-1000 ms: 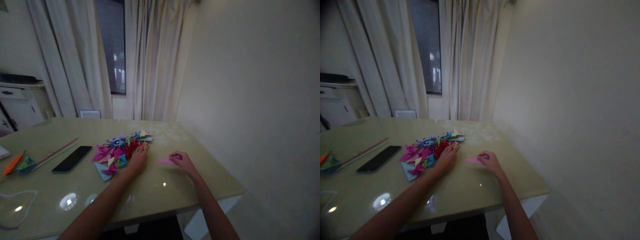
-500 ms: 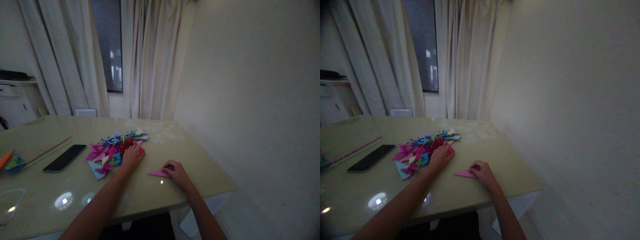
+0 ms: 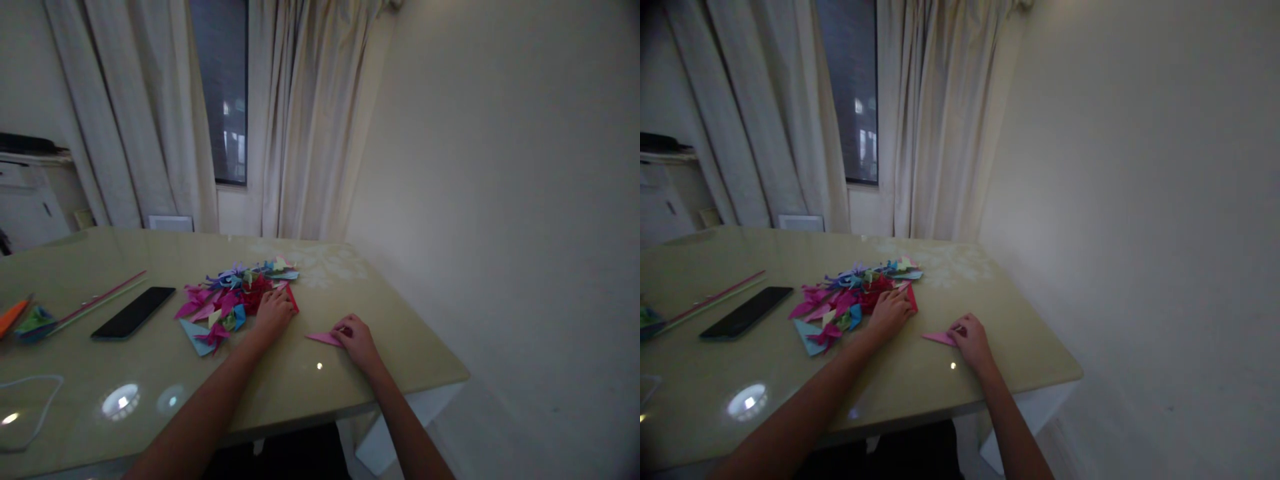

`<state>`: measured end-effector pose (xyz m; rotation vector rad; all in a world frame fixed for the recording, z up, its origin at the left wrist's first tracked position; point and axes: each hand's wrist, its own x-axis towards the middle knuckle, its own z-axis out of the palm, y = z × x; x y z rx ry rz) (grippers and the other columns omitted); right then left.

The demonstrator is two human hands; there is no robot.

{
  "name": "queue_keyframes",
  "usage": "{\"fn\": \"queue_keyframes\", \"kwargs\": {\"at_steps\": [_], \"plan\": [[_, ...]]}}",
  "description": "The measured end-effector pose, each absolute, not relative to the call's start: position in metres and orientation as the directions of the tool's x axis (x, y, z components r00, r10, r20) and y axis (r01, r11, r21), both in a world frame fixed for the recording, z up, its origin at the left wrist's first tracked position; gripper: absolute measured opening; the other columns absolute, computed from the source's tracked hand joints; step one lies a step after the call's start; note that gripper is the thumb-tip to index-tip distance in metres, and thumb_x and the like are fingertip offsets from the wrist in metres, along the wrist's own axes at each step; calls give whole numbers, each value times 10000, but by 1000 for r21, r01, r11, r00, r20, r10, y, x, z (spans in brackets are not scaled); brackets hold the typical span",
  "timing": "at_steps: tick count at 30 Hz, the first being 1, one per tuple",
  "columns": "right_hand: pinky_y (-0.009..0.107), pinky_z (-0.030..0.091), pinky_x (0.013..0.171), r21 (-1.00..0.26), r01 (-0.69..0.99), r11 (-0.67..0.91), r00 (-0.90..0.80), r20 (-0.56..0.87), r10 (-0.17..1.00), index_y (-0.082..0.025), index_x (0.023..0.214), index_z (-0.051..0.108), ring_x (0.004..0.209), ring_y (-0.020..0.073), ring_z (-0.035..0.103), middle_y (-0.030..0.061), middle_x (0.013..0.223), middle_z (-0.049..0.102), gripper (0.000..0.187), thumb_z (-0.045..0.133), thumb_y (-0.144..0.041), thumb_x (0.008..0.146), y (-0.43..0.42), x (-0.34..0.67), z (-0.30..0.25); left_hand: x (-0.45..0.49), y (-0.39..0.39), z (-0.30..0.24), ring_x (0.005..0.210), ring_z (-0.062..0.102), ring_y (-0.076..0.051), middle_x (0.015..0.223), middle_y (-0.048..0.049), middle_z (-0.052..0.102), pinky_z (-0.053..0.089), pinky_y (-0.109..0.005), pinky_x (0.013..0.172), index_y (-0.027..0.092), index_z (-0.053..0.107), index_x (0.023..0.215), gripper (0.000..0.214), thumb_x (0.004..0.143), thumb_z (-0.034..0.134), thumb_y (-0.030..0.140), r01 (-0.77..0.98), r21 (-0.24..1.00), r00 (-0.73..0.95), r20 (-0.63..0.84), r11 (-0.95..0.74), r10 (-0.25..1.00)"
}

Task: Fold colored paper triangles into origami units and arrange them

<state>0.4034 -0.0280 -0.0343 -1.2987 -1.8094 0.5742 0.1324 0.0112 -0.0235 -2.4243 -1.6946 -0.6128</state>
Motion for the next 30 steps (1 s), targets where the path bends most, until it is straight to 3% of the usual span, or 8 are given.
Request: {"fn": "queue_keyframes", "kwargs": {"at_steps": [5, 10, 16, 24, 27, 30], "plan": [[292, 523, 742, -730, 571, 374, -142, 361, 922, -191, 765, 776, 786, 181, 651, 48, 881, 654, 31, 766, -182, 794, -29, 402, -35, 137, 12, -24, 1180, 609, -322, 1106, -113, 761, 385, -494, 1058, 225, 810, 889, 208, 952, 631, 310, 930, 124, 268, 417, -347, 868], [290, 510, 745, -740, 573, 353, -132, 341, 931, -193, 771, 775, 792, 184, 655, 37, 855, 669, 14, 777, -193, 784, -29, 402, -36, 133, 13, -23, 1111, 649, -317, 1005, -132, 776, 380, -490, 1079, 200, 798, 840, 214, 921, 599, 194, 930, 109, 277, 416, -350, 866], [286, 497, 749, -726, 596, 344, -132, 333, 933, -191, 784, 779, 804, 187, 658, 36, 841, 679, 16, 773, -187, 797, -29, 402, -35, 131, 10, -20, 1105, 674, -311, 1017, -127, 786, 351, -499, 1127, 217, 789, 823, 187, 909, 641, 292, 938, 128, 251, 394, -323, 884], [280, 494, 760, -695, 627, 352, -135, 349, 927, -196, 783, 779, 799, 178, 645, 34, 848, 689, 11, 775, -199, 793, -27, 402, -37, 137, 12, -20, 1056, 690, -322, 934, -162, 778, 395, -504, 1093, 183, 789, 804, 215, 903, 598, 197, 938, 100, 266, 409, -333, 873], [280, 503, 762, -693, 630, 351, -131, 351, 927, -196, 777, 777, 795, 177, 646, 36, 854, 688, 21, 772, -211, 790, -27, 403, -38, 135, 9, -21, 1087, 673, -294, 976, -123, 779, 332, -493, 1167, 212, 793, 841, 236, 930, 575, 202, 922, 114, 269, 496, -369, 825], [283, 515, 765, -699, 617, 361, -126, 365, 923, -191, 802, 782, 811, 179, 651, 46, 892, 681, 29, 763, -208, 789, -26, 404, -39, 128, 11, -19, 1126, 647, -279, 1112, -91, 774, 350, -476, 1144, 242, 799, 951, 244, 977, 560, 285, 900, 259, 105, 654, -352, 750]]}}
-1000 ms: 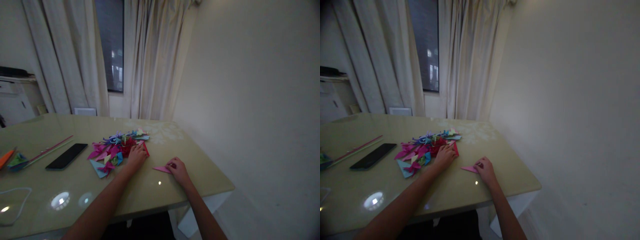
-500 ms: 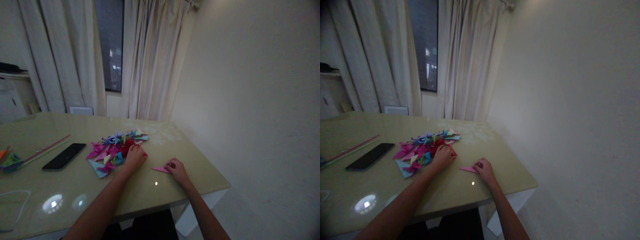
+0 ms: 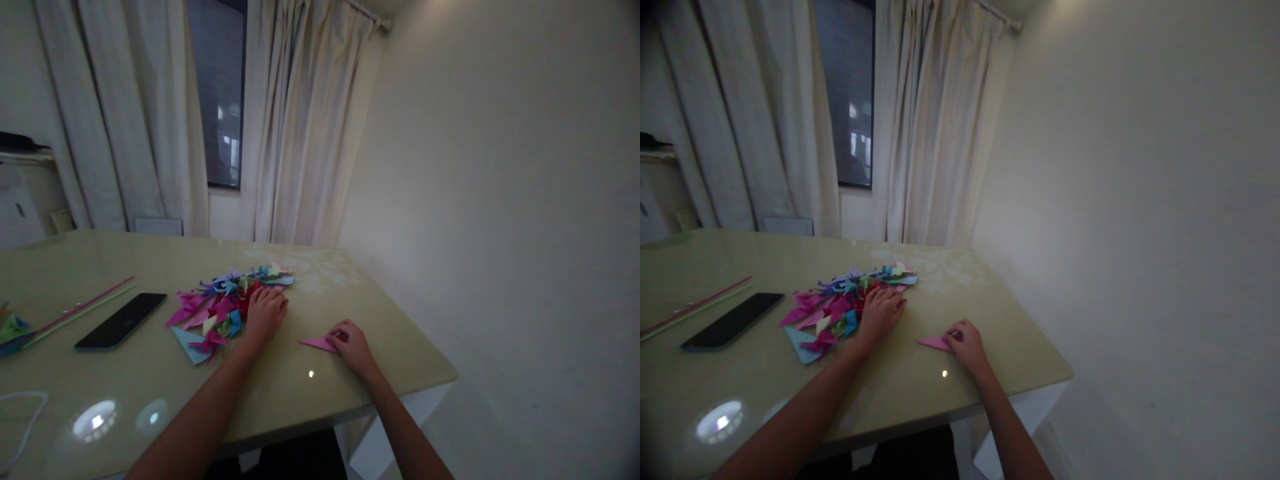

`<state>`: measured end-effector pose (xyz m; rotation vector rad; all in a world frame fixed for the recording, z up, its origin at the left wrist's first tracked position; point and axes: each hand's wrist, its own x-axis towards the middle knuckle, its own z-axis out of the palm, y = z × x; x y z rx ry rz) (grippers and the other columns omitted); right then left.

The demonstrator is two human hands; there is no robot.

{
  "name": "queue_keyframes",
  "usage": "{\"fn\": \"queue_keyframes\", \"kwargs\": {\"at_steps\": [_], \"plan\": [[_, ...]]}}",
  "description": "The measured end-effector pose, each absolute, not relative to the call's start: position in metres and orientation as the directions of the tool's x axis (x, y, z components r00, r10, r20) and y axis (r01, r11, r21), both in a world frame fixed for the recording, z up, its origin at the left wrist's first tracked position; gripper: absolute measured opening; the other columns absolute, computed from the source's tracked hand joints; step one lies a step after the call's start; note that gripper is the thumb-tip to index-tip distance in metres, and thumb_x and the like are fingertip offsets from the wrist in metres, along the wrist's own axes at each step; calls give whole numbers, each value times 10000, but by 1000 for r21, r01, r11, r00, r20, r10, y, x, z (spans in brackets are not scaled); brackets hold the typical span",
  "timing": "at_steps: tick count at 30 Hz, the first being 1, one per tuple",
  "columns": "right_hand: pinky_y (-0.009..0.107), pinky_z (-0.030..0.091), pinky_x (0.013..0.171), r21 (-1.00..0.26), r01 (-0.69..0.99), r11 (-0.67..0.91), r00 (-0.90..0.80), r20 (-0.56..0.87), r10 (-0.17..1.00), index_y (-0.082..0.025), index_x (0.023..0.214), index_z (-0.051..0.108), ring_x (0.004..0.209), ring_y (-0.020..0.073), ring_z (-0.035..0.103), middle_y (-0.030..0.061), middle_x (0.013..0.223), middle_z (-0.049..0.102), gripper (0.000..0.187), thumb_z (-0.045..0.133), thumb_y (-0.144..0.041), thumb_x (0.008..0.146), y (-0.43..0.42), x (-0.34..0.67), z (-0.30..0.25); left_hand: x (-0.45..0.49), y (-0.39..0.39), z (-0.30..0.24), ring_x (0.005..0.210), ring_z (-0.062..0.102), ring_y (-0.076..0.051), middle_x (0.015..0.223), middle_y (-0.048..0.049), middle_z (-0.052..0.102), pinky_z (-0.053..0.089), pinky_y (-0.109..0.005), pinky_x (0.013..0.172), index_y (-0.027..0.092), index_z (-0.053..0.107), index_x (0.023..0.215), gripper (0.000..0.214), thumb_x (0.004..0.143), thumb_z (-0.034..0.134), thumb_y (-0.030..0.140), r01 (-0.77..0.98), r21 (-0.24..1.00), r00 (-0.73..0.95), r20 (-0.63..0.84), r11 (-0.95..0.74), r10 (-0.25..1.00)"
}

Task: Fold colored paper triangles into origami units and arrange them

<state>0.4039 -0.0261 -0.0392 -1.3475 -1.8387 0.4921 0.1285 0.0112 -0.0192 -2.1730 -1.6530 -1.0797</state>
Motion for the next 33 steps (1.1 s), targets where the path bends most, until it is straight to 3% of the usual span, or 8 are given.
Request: {"fn": "queue_keyframes", "kwargs": {"at_steps": [5, 8, 11, 16, 24, 28, 31, 33], "plan": [[307, 541, 778, -713, 585, 386, -89, 417, 904, -193, 878, 790, 834, 190, 645, 66, 966, 664, 97, 741, -203, 795, -25, 405, -41, 113, 27, -17, 1168, 641, -286, 1196, -78, 752, 409, -477, 1073, 264, 811, 919, 281, 949, 617, 465, 708, 627, -284, 673, -324, 683], [312, 558, 783, -732, 562, 386, -63, 427, 902, -195, 866, 782, 886, 202, 651, 76, 998, 653, 82, 726, -224, 813, -25, 405, -43, 105, 37, -19, 1114, 664, -273, 1099, -97, 756, 471, -436, 1026, 231, 800, 823, 364, 886, 652, 557, 518, 747, -351, 630, -417, 693], [301, 569, 770, -745, 547, 382, -45, 430, 902, -198, 858, 775, 925, 206, 647, 76, 1011, 644, 80, 716, -242, 827, -25, 404, -45, 101, 41, -23, 944, 689, -237, 950, -82, 756, 542, -363, 872, 200, 790, 819, 433, 831, 682, 619, 361, 804, -342, 585, -472, 735], [300, 576, 779, -741, 544, 393, -38, 446, 894, -195, 854, 769, 916, 198, 639, 71, 987, 637, 86, 709, -254, 837, -25, 402, -45, 102, 40, -25, 700, 676, -185, 766, -41, 747, 534, -286, 663, 163, 768, 898, 494, 864, 620, 634, 307, 834, -319, 544, -459, 776], [315, 574, 798, -713, 561, 420, -42, 482, 875, -199, 860, 760, 936, 208, 637, 77, 986, 647, 97, 700, -274, 867, -27, 402, -41, 100, 37, -24, 745, 664, -204, 805, -52, 749, 533, -318, 721, 173, 743, 898, 412, 869, 617, 564, 352, 826, -363, 555, -441, 749], [359, 557, 867, -690, 572, 443, -31, 522, 853, -211, 849, 752, 955, 229, 634, 85, 984, 660, 136, 689, -320, 901, -30, 400, -36, 107, 26, -13, 828, 628, -224, 845, -62, 722, 506, -360, 824, 202, 714, 888, 331, 907, 605, 514, 464, 757, -364, 637, -461, 680], [396, 529, 941, -672, 554, 491, -47, 564, 824, -218, 953, 764, 987, 245, 644, 102, 1007, 700, 211, 619, -370, 966, -35, 398, -32, 135, 7, -8, 810, 613, -207, 834, -54, 677, 496, -353, 822, 213, 651, 904, 287, 981, 526, 460, 491, 676, -231, 709, -549, 667], [402, 525, 957, -705, 511, 492, -33, 556, 830, -220, 1189, 727, 1016, 246, 657, 117, 1105, 725, 315, 553, -413, 1011, -38, 396, -31, 162, -8, -10, 764, 605, -182, 804, -33, 646, 491, -319, 768, 216, 610, 916, 268, 1014, 491, 436, 374, 677, -38, 694, -634, 719]]}}
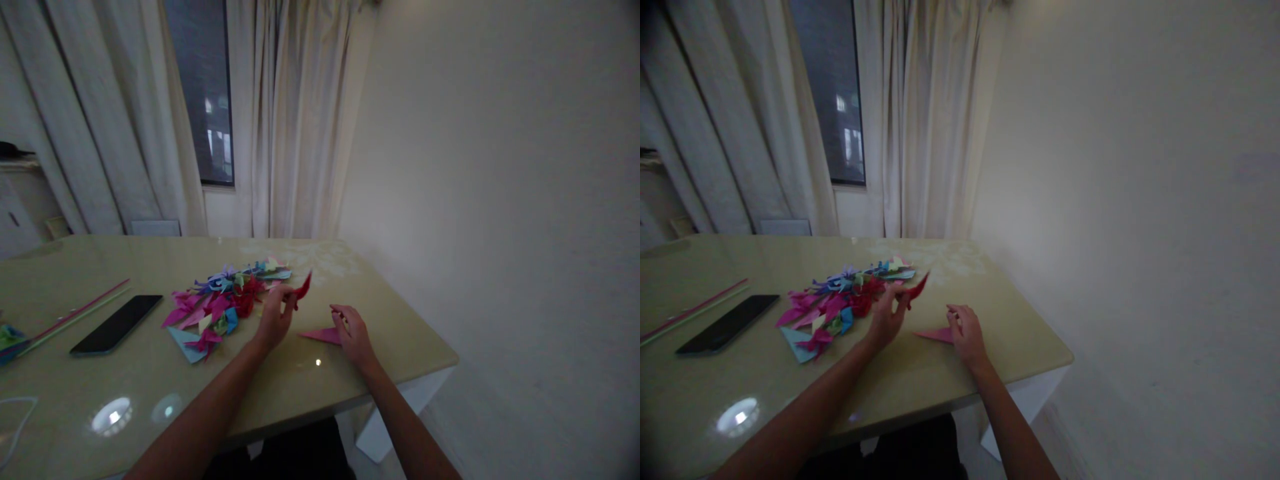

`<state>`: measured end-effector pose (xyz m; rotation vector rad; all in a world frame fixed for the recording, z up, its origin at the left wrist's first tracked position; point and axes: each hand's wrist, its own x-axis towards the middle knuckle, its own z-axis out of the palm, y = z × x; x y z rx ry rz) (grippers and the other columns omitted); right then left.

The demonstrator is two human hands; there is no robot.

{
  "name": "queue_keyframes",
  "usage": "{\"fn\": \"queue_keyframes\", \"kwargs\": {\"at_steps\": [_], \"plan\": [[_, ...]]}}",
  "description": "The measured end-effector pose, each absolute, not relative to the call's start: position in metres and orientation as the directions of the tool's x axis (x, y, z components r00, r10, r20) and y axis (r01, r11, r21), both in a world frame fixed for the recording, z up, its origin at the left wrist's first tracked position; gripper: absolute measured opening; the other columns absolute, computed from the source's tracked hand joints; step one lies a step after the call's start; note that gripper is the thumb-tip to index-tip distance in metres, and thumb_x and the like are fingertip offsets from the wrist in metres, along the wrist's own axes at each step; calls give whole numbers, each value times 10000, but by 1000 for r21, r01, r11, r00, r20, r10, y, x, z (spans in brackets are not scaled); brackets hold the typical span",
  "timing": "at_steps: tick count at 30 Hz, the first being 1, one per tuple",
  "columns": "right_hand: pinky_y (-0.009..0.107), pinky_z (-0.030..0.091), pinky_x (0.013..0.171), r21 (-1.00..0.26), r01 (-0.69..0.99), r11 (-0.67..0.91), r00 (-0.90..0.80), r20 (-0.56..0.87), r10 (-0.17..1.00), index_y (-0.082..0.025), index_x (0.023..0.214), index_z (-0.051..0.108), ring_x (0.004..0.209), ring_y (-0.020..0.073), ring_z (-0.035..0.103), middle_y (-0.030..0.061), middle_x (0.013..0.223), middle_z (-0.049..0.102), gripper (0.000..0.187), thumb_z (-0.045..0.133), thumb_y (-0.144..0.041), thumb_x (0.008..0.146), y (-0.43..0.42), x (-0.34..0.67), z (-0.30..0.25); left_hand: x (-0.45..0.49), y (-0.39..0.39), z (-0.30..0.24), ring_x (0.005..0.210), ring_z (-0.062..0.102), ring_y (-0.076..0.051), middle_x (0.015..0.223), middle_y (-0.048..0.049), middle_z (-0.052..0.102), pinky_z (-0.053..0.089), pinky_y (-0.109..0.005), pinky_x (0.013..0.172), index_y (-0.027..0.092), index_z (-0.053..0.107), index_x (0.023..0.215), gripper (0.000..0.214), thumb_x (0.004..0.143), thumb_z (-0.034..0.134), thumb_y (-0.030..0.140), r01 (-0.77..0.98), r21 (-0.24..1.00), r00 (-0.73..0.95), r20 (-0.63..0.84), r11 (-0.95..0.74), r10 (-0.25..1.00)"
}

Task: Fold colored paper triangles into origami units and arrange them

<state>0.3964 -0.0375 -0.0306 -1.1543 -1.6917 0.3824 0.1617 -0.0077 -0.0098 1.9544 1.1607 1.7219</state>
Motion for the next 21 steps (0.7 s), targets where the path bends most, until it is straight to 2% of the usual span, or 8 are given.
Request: {"fn": "queue_keyframes", "kwargs": {"at_steps": [2, 4, 6, 10, 13, 15, 18, 21], "plan": [[388, 529, 963, -769, 436, 468, 9, 523, 852, -225, 1440, 569, 1073, 239, 668, 129, 1226, 719, 476, 506, -469, 1036, -39, 397, -30, 186, -20, -14, 725, 597, -159, 790, -19, 634, 484, -289, 714, 213, 584, 938, 276, 1035, 476, 448, 200, 736, 186, 620, -647, 762], [366, 539, 947, -827, 339, 449, 44, 490, 871, -230, 1515, 461, 1099, 229, 677, 133, 1271, 710, 564, 483, -529, 1038, -38, 398, -29, 200, -27, -17, 694, 588, -140, 798, -14, 636, 475, -270, 672, 203, 576, 956, 310, 1036, 485, 489, 60, 805, 340, 540, -591, 770], [352, 555, 894, -858, 253, 446, 62, 475, 878, -222, 1388, 548, 1026, 225, 695, 123, 1181, 731, 518, 516, -576, 1011, -35, 400, -30, 203, -27, -19, 686, 584, -132, 806, -14, 638, 472, -263, 658, 192, 583, 950, 355, 1021, 512, 533, -20, 848, 391, 494, -529, 777], [320, 549, 738, -864, 212, 457, 159, 491, 856, -212, 1006, 643, 784, 202, 658, 52, 858, 689, 379, 654, -582, 927, -31, 403, -30, 189, -15, -19, 714, 597, -143, 784, -21, 645, 488, -272, 670, 175, 631, 907, 448, 952, 589, 619, -84, 894, 321, 442, -440, 838], [300, 519, 684, -847, 256, 465, 208, 519, 829, -213, 950, 649, 735, 186, 613, 25, 790, 649, 346, 679, -556, 917, -31, 403, -32, 183, -11, -17, 700, 619, -153, 783, -44, 681, 497, -278, 647, 161, 687, 915, 534, 928, 568, 682, -105, 932, 305, 362, -347, 881], [290, 506, 668, -837, 279, 471, 204, 531, 822, -210, 938, 652, 725, 178, 597, 19, 786, 638, 337, 699, -542, 904, -32, 403, -32, 183, -11, -16, 675, 625, -149, 774, -47, 700, 494, -271, 627, 156, 716, 904, 525, 893, 629, 673, -63, 943, 335, 329, -328, 883], [289, 513, 662, -843, 257, 473, 203, 526, 826, -211, 1133, 638, 711, 172, 602, 8, 805, 638, 406, 709, -532, 895, -33, 400, -33, 186, -14, -18, 642, 634, -145, 740, -35, 719, 502, -263, 610, 161, 727, 858, 466, 808, 761, 622, -19, 942, 359, 319, -335, 877], [310, 547, 713, -880, 149, 450, 170, 471, 865, -232, 1436, 480, 752, 187, 657, 4, 855, 679, 677, 733, -512, 873, -32, 397, -34, 189, -15, -21, 616, 662, -155, 695, -33, 732, 532, -276, 612, 169, 706, 829, 443, 780, 798, 600, -60, 952, 348, 302, -301, 887]]}}
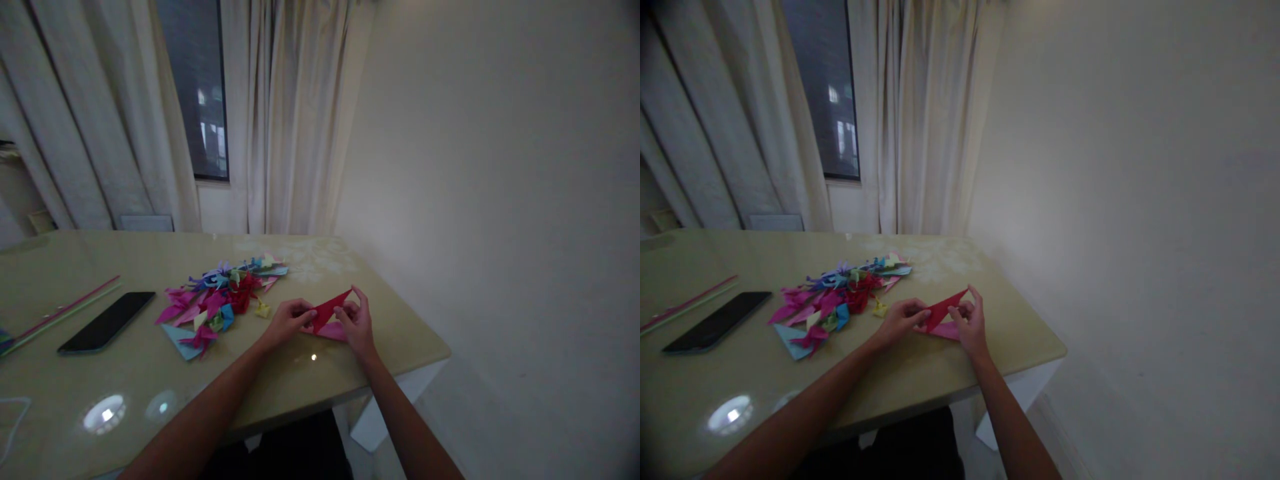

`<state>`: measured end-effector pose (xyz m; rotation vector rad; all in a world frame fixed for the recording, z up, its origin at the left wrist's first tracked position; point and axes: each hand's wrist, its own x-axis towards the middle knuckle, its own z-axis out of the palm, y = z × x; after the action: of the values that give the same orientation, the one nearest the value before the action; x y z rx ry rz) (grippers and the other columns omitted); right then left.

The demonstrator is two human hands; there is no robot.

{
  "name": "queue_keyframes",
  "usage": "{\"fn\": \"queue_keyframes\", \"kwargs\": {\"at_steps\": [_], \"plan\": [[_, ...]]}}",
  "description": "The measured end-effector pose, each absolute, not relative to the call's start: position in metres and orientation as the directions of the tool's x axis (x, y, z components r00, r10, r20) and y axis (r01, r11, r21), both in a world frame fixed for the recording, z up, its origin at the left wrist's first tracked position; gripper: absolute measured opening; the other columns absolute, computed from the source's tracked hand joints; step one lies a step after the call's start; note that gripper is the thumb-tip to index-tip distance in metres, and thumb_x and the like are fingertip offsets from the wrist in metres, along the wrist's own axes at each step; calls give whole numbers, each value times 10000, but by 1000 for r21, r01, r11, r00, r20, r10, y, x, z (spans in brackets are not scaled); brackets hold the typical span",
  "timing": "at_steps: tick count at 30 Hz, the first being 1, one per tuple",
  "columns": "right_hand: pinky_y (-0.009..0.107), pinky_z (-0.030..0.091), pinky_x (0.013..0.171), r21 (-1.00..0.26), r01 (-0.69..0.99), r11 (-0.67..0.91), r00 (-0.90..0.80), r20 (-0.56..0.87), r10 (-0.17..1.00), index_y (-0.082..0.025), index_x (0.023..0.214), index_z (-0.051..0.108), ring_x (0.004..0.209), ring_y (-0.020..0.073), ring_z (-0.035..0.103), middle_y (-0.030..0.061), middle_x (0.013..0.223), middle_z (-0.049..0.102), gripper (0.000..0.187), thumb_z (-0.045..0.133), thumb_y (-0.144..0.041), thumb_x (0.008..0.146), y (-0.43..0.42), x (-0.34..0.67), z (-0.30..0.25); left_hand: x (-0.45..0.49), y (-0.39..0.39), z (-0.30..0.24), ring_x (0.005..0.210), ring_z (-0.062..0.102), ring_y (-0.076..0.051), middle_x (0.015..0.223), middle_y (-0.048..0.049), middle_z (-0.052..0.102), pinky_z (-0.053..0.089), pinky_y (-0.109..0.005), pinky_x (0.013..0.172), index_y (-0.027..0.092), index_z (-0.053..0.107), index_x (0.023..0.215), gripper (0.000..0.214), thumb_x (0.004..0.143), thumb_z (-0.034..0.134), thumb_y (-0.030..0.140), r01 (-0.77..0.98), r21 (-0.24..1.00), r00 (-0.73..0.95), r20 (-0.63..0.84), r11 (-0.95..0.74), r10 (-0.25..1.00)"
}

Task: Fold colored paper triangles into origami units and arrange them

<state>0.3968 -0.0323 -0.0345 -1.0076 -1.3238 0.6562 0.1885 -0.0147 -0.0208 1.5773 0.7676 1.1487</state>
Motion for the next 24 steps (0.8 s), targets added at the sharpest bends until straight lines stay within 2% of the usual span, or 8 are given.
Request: {"fn": "queue_keyframes", "kwargs": {"at_steps": [2, 7, 12, 14, 16, 20, 22, 24], "plan": [[320, 555, 734, -901, 113, 418, 97, 429, 898, -222, 1414, 510, 764, 198, 681, 9, 845, 706, 686, 767, -493, 838, -32, 395, -35, 189, -15, -23, 646, 700, -171, 720, -44, 756, 562, -293, 645, 173, 687, 836, 429, 767, 822, 574, -94, 961, 360, 276, -260, 891], [316, 549, 732, -880, 225, 419, -48, 420, 906, -197, 1020, 701, 792, 217, 692, 50, 853, 737, 326, 710, -488, 875, -35, 396, -31, 190, -15, -25, 753, 754, -200, 818, -65, 786, 598, -322, 732, 170, 680, 856, 406, 766, 839, 533, -121, 969, 453, 246, -215, 857], [355, 568, 862, -841, 273, 467, 7, 487, 873, -197, 1053, 737, 934, 244, 705, 87, 1008, 770, 341, 574, -485, 970, -33, 398, -29, 186, -12, -28, 797, 735, -188, 882, -75, 771, 594, -317, 750, 176, 712, 986, 343, 969, 602, 500, 47, 908, 452, 352, -417, 819], [366, 557, 929, -827, 290, 481, 5, 504, 863, -204, 1082, 758, 1005, 249, 703, 93, 1071, 772, 350, 556, -472, 983, -32, 398, -31, 183, -11, -30, 854, 723, -185, 998, -91, 763, 589, -327, 801, 193, 707, 1128, 316, 1030, 501, 412, 227, 778, 384, 482, -586, 788], [369, 554, 944, -826, 291, 483, -71, 485, 872, -216, 1103, 775, 1022, 246, 706, 88, 1091, 775, 345, 558, -458, 986, -32, 396, -34, 178, -11, -32, 1032, 702, -214, 1199, -116, 728, 562, -367, 934, 238, 691, 1262, 302, 1031, 520, 330, 439, 554, 358, 614, -707, 704], [383, 551, 956, -825, 272, 495, -224, 446, 866, -241, 1116, 795, 1015, 243, 709, 73, 1104, 786, 346, 565, -472, 1002, -33, 392, -36, 173, -14, -34, 1365, 548, -267, 1451, -74, 639, 366, -454, 1188, 366, 691, 1321, 368, 987, 626, 224, 667, 73, 491, 705, -741, 511], [385, 549, 952, -824, 259, 503, -227, 455, 861, -242, 1121, 796, 1017, 244, 706, 77, 1106, 786, 351, 586, -496, 1002, -34, 393, -35, 173, -16, -34, 1395, 527, -259, 1431, -39, 665, 300, -477, 1216, 378, 709, 1264, 330, 985, 638, 216, 687, -42, 515, 733, -726, 445], [370, 555, 906, -822, 243, 515, -173, 486, 857, -234, 1126, 794, 976, 237, 702, 85, 1060, 777, 391, 575, -538, 1011, -36, 396, -32, 176, -18, -33, 1349, 569, -247, 1321, -24, 724, 298, -492, 1201, 347, 722, 1182, 248, 1006, 606, 216, 704, -45, 496, 746, -709, 445]]}}
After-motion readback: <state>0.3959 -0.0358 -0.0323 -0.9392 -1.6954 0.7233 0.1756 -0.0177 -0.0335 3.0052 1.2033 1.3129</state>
